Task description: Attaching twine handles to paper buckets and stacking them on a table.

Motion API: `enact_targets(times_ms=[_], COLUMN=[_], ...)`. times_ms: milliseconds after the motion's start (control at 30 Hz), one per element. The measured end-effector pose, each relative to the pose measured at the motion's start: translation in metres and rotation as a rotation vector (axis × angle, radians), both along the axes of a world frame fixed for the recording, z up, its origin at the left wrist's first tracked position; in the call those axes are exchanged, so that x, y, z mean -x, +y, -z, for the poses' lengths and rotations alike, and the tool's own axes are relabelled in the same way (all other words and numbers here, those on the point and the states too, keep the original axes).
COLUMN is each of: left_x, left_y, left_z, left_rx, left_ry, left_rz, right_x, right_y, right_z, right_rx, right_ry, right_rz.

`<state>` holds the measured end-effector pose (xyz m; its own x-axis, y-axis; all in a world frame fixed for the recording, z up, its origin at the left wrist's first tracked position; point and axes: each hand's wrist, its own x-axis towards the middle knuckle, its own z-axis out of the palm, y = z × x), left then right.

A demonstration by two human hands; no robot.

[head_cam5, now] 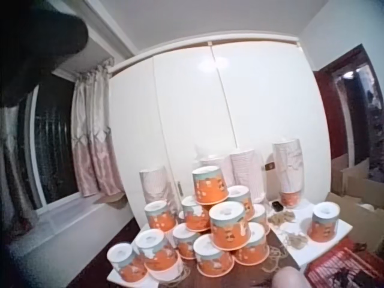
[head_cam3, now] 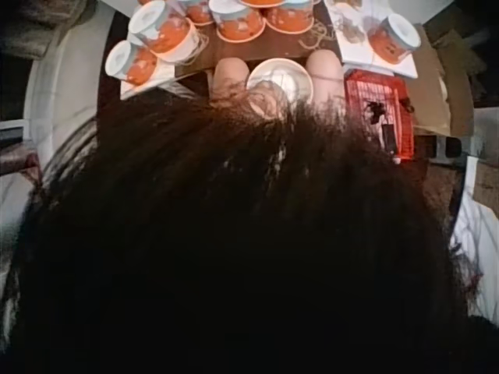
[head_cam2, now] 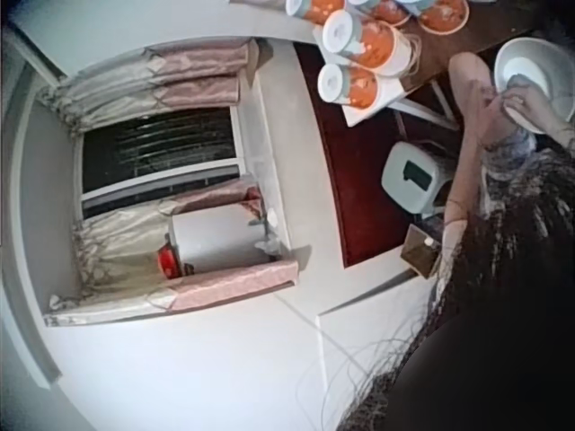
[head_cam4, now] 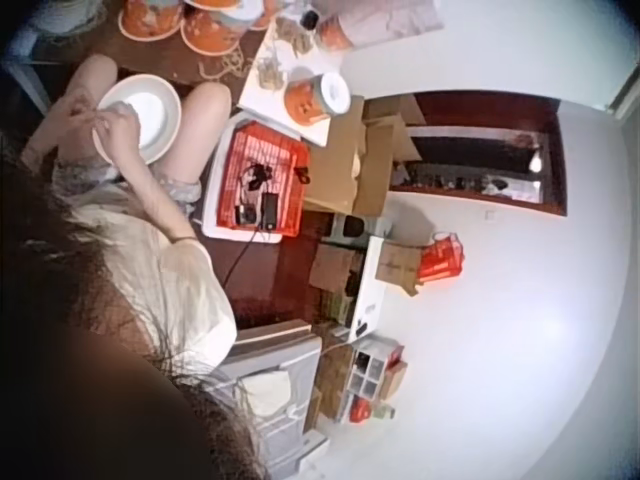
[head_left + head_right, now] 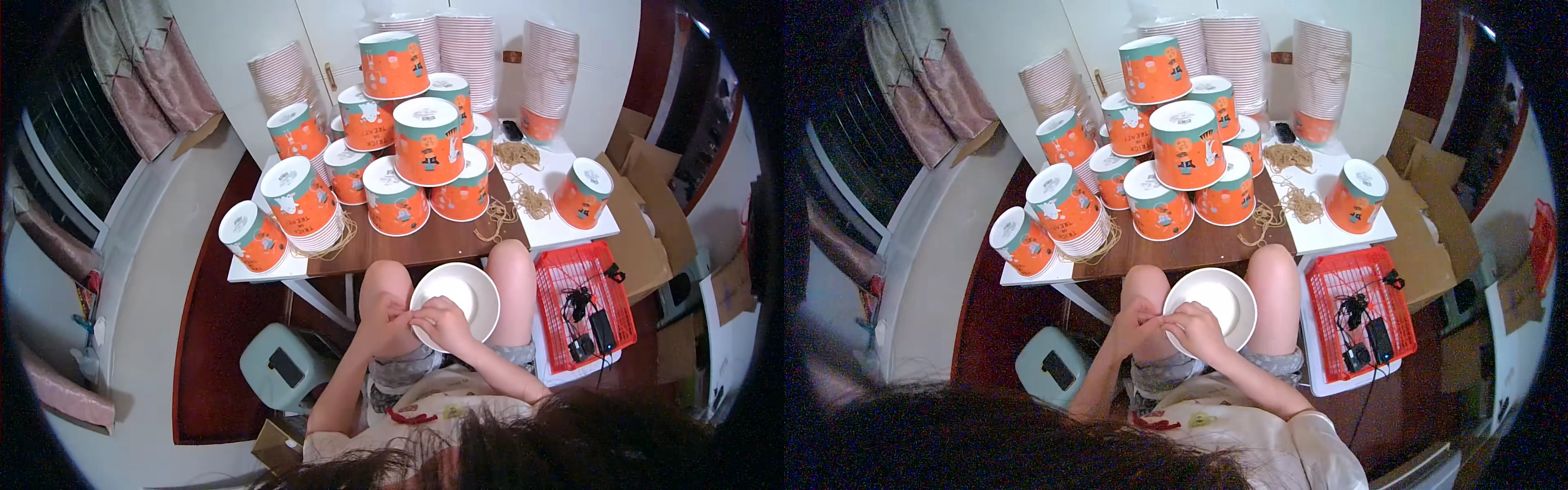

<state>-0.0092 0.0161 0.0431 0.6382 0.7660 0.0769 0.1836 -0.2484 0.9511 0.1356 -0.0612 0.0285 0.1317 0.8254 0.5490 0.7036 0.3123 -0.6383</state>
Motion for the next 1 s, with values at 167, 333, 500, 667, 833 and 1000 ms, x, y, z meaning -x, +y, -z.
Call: enact_targets(times_ms=[167, 333, 500, 667, 833, 1000], left_x=[0.007, 0.015, 0.017, 0.007, 0.003, -0.001], left_y=[0.006, -0.011, -0.031, -0.029, -0.033, -0.026], left_z=[0.018, 0.001, 0.020, 0.042, 0.027, 0.027], left_rx=[0.036, -0.025, -0.006, -0.309, -0.400, -0.519], left_ry=[-0.126, 0.149, 0.069, 0.084, 0.070, -0.026], left_rz=[0.013, -0.199, -0.214, -0.208, -0.437, -0.432], right_x=[0.003, -0.001, 0.000, 0.002, 0.001, 0.000], right_y=[0.001, 0.002, 0.003, 0.002, 0.000, 0.001], right_z=[0.001, 0.009, 0.008, 0.005, 0.005, 0.008], right_rx=[-0.049, 0.010, 0.144, 0.155, 0.133, 0.165], right_ry=[0.012, 0.150, 0.297, 0.309, 0.344, 0.324], right_rz=[-0.016, -0.010, -0.036, -0.038, -0.025, -0.039])
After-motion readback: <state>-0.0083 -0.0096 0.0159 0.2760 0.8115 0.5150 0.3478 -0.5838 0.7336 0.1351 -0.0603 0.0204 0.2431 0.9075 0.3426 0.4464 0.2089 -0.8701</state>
